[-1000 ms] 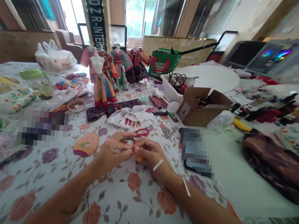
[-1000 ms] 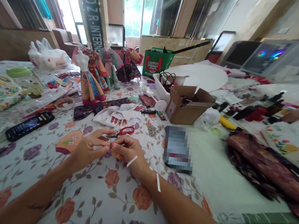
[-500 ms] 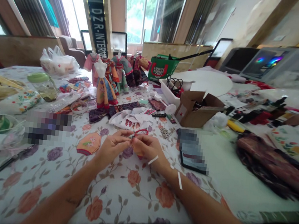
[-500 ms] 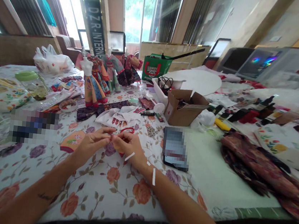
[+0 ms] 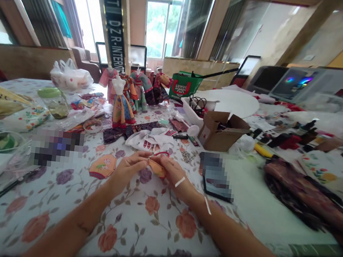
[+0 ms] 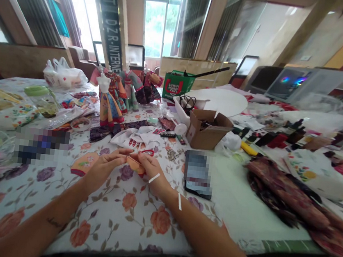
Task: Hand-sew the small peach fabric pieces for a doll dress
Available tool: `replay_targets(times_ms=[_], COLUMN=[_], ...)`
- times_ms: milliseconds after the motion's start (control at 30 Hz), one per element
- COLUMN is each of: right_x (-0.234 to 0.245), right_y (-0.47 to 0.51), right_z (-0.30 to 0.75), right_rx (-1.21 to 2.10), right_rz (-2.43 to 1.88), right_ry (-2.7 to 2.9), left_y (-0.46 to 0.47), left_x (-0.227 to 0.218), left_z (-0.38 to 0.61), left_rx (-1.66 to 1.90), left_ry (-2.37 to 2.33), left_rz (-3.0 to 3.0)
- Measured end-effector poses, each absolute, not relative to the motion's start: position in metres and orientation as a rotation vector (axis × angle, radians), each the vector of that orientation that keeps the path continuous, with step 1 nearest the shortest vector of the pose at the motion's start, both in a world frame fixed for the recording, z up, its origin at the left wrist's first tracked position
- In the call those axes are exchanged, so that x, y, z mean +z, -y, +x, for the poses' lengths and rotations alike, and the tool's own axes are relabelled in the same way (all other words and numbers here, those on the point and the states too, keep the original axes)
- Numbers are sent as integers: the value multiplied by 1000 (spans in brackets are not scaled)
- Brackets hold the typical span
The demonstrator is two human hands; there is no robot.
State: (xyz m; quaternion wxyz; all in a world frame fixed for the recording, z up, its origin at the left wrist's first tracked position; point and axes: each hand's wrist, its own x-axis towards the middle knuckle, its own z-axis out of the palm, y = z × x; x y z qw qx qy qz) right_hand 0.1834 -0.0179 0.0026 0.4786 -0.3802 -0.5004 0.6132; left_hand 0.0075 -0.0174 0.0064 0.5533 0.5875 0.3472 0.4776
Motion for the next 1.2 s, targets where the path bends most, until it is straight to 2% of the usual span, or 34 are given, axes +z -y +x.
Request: replay_targets(times_ms=[300, 467, 600, 700, 867, 1033, 1200], right_x=[-8, -3, 1, 2, 5, 7, 7], right_y=[26, 25, 25, 26, 29, 30, 30], right_z=[190, 193, 195, 197, 197, 197, 197], right_rx=[1141, 1063, 906, 815, 787, 783, 844], right_rz=[-970, -1069, -1144, -1144, -1024, -957, -1065], right_ry=[1405, 1429, 1499, 1614, 1762, 1849, 1768], left_y=[15, 12, 12, 16, 20, 20, 22], left_x=[3, -3, -2, 5, 12, 13, 16], left_z=[9, 10, 9, 8, 7, 6, 8], left_rx=[1172, 1185, 1363, 1452, 1250, 1139, 1133], left_ry=[-805, -898, -1166, -1218, -996, -1031, -1092], left_rz=[1134, 1139, 1321, 1747, 2205, 2183, 1954])
